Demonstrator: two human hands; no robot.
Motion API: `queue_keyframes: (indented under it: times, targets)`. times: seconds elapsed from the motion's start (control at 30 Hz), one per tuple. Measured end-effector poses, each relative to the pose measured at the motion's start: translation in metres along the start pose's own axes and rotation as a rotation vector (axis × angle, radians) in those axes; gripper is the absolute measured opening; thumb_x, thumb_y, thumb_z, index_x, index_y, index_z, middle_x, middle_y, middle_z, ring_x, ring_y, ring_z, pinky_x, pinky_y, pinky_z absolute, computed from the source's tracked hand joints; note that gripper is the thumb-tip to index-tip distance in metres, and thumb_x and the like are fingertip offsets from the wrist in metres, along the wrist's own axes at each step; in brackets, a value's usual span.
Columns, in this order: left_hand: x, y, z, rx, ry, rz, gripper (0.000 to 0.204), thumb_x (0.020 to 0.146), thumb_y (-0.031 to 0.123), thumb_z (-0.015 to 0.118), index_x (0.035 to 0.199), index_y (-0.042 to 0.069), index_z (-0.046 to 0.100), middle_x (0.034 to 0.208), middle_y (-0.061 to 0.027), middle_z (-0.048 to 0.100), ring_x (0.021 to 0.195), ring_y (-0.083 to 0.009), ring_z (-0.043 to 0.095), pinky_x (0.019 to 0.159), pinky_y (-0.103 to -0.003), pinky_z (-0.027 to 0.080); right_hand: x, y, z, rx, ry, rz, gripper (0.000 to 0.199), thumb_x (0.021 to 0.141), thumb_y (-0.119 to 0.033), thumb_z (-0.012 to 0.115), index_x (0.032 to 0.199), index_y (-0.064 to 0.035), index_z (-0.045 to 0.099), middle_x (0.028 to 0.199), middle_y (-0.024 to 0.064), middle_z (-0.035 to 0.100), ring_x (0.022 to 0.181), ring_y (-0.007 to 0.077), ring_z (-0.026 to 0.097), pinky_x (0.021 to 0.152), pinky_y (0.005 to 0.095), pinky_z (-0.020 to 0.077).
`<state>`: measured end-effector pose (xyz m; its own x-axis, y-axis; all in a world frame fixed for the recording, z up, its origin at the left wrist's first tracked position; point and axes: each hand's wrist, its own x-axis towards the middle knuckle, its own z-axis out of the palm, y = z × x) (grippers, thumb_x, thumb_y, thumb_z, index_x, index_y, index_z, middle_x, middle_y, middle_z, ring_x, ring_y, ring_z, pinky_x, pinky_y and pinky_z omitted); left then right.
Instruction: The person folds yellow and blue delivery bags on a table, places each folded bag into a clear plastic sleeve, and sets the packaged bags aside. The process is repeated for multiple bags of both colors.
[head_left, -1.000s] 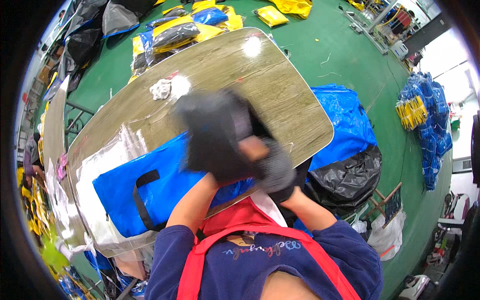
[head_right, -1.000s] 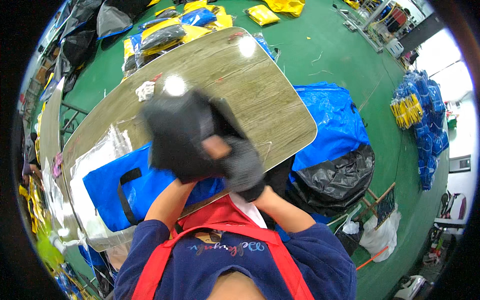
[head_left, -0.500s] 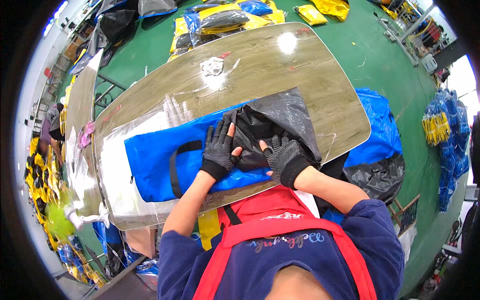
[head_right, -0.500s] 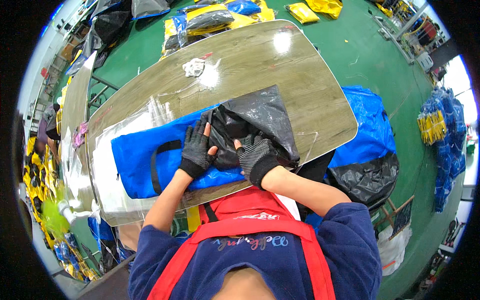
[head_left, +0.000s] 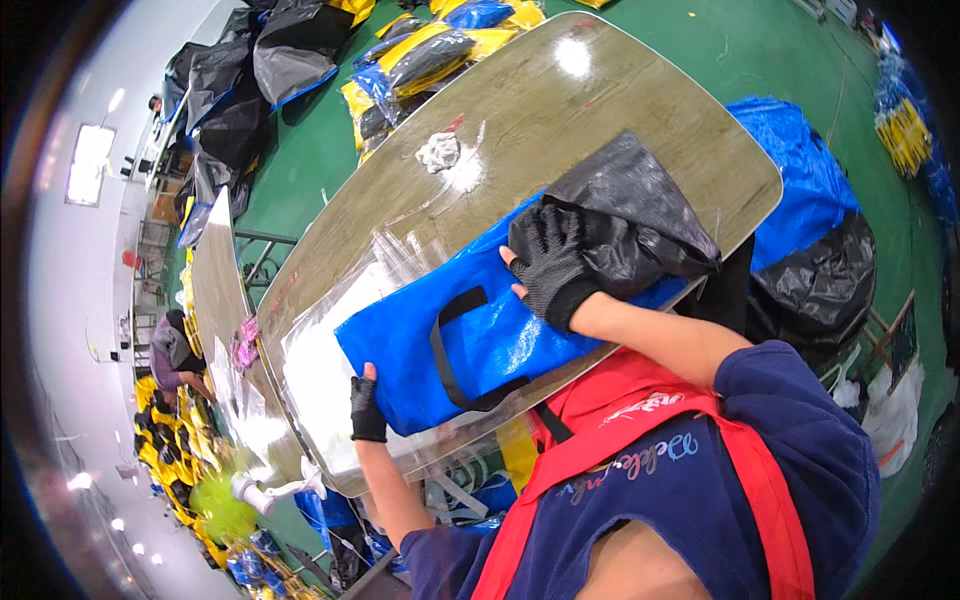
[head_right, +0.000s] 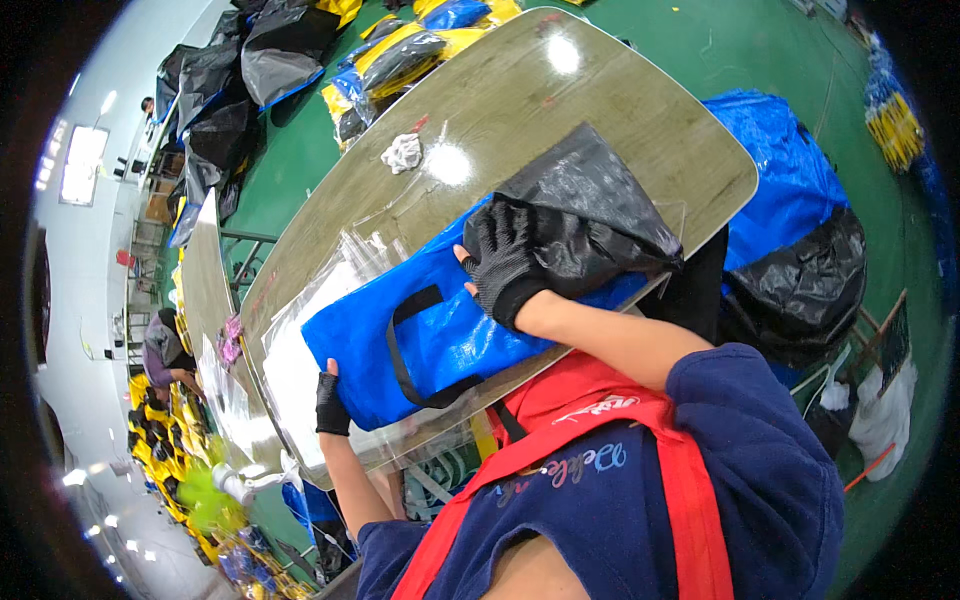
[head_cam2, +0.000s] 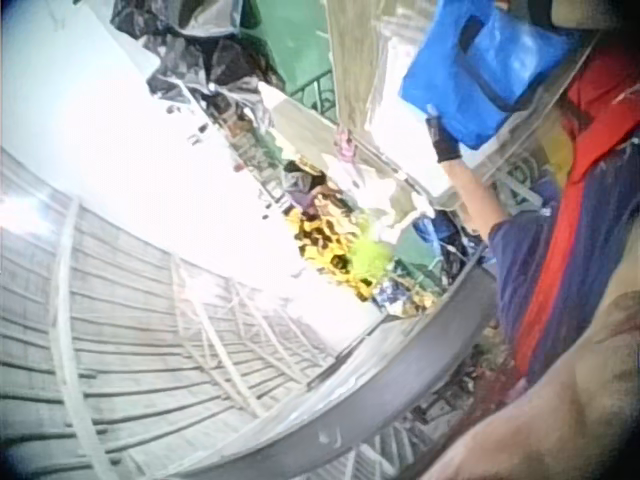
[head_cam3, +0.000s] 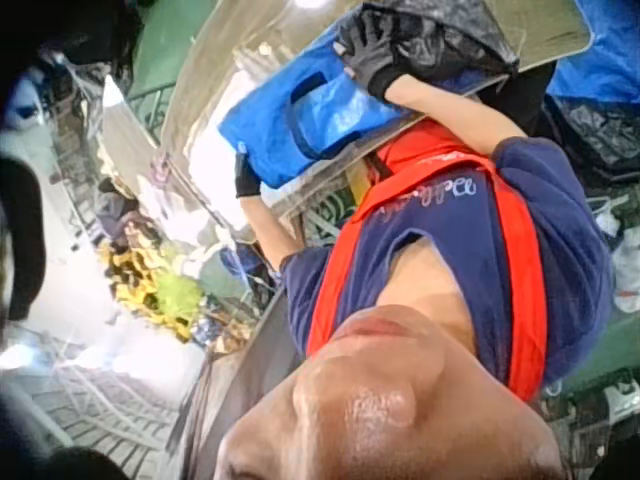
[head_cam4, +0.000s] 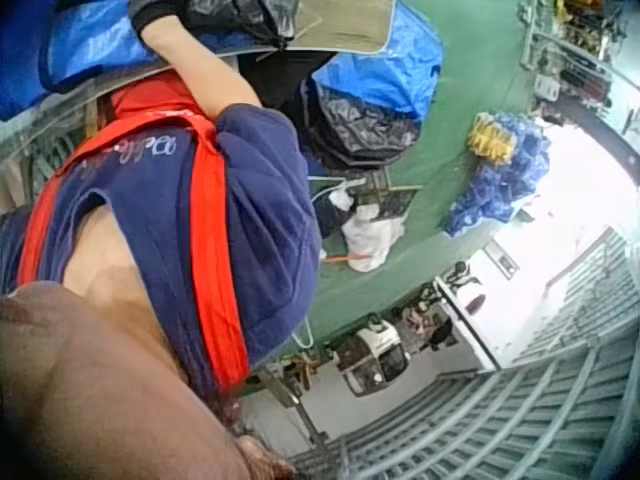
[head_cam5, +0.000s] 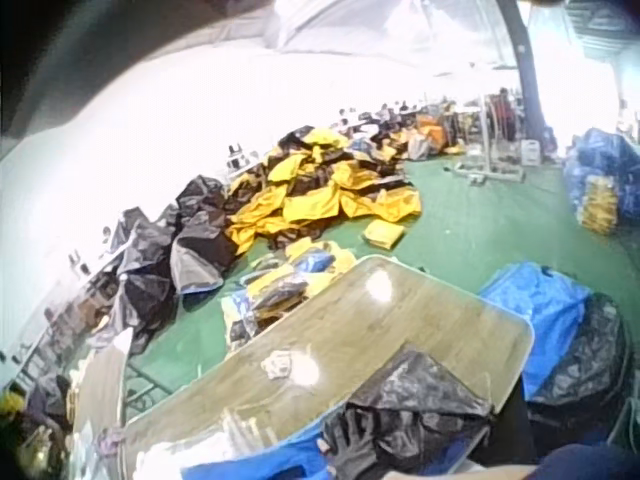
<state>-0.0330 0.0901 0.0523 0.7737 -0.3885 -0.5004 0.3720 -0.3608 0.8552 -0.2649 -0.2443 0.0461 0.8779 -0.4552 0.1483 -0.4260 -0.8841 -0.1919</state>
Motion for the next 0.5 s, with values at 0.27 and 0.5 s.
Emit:
queue_keyframes:
  times: [0.27,0.5]
  targets:
    - [-0.106,0.160,0.136,-0.236,-0.330,0.173,0.079,0.076,0.031,0.064,0.140,-0.001,0.032,0.133,-0.0225,0.048,0.116,-0.0377,0.053,0.098,-0.050,0.044,-0.013,-0.002,0.038,0.325,0.165,0.083,0.052,0.094,-0.035,0.044,0.136,-0.0042,0.042,0.146,0.0227,0.031,0.138,0.0378,0.025,0.112,0.0562,0.0124]
    - [-0.013,0.113,0.407,-0.042,-0.381,0.660,0.029,0.085,0.023,0.065,0.104,0.001,0.063,0.089,-0.0103,0.068,0.074,-0.0221,0.060,0.076,-0.035,0.047,-0.053,0.008,-0.005,0.336,-0.055,-0.297,0.057,0.095,-0.039,0.037,0.143,-0.0089,0.031,0.145,0.0226,0.033,0.134,0.0345,0.032,0.113,0.0417,0.0234]
